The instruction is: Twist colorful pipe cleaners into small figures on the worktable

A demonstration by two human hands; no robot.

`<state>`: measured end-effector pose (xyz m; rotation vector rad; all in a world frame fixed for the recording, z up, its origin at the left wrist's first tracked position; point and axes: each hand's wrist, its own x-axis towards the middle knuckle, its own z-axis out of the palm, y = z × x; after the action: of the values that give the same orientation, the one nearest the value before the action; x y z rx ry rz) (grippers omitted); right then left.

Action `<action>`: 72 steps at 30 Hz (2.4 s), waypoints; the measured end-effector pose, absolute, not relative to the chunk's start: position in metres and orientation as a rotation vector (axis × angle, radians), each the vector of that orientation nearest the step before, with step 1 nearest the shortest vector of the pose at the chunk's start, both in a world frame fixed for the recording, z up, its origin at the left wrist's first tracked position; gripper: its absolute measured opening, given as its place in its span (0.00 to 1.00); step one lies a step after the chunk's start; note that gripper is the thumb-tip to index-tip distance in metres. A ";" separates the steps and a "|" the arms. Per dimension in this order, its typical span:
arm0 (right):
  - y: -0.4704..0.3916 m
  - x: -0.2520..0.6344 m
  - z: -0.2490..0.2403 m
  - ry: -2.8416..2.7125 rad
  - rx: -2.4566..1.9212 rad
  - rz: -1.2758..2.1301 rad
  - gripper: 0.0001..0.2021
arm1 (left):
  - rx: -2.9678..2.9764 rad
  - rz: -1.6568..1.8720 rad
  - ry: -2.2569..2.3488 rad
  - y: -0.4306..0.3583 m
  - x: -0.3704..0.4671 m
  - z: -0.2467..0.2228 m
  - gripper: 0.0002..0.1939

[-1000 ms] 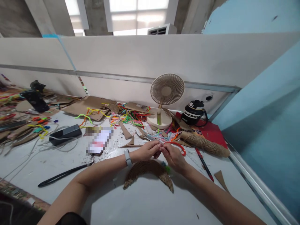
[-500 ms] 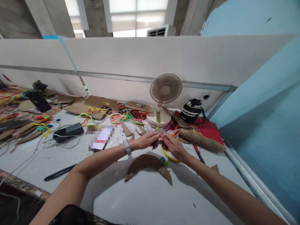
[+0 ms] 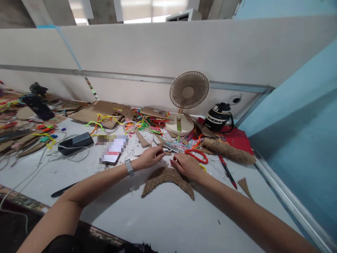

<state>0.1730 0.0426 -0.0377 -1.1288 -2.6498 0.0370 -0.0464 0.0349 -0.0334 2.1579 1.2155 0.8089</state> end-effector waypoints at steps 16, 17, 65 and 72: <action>0.011 0.189 -0.039 -2.727 -0.914 -0.083 0.29 | 2.178 0.838 1.356 0.022 -0.045 -0.048 0.09; 0.012 0.189 -0.040 -2.766 -0.918 -0.071 0.31 | 2.179 0.843 1.358 0.021 -0.045 -0.048 0.09; 0.035 0.215 -0.023 -2.740 -1.016 0.201 0.20 | 2.222 0.758 1.302 0.017 -0.048 -0.047 0.10; 0.023 0.236 -0.019 -2.633 -0.876 0.038 0.12 | 2.276 0.738 1.270 0.014 -0.048 -0.050 0.08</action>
<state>0.2361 0.0227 -0.0187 -0.8759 -2.6325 0.0384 -0.0484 0.0145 -0.0499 2.2763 1.2697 0.7382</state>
